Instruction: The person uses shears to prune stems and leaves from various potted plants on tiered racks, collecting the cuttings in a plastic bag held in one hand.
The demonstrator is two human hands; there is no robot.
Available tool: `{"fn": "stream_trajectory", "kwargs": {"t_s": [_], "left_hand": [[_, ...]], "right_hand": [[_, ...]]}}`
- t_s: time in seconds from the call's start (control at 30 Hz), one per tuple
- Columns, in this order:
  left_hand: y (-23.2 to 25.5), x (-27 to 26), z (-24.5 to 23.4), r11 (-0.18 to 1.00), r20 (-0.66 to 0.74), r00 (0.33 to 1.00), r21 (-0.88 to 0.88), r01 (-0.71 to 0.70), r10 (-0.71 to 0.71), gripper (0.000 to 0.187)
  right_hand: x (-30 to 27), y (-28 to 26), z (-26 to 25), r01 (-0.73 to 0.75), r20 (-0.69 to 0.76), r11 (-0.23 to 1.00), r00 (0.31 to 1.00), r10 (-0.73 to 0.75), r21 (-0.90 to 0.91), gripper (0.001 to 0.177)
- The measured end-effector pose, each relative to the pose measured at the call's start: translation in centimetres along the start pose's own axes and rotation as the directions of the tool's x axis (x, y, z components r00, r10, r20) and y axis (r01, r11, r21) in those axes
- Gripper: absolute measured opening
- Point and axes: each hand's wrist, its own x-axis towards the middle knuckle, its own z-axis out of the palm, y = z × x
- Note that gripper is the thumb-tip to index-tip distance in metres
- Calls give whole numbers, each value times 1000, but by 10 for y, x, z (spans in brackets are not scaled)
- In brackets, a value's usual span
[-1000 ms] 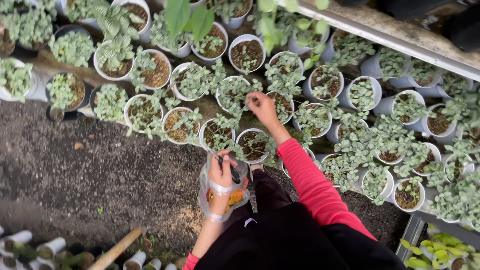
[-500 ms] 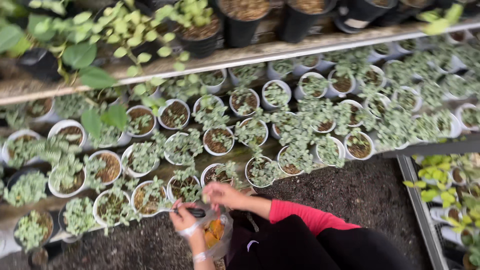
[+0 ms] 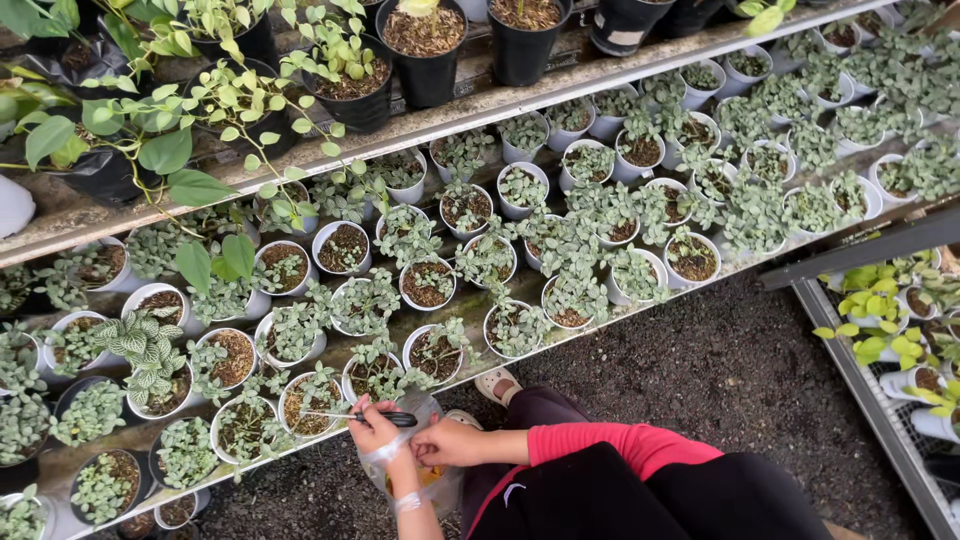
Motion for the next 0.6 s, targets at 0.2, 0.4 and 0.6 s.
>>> {"fn": "stream_trajectory", "kwargs": {"t_s": [0.2,0.4,0.6], "left_hand": [[18,-13,-7,994,18,995,41,98,-98,21],[0,-28,1,991,94,995,-121,55,-43,21],[14,-84,21,991,97,995,-128,29,-17,14]], "right_hand": [[-21,-9,18,-45,-103,953,995,14,-301,25],[-44,-8,17,-15,-104,925,994,-27,-380,22],[-100,-15,-8,6,-107,934,993,-47,-357,17]]}}
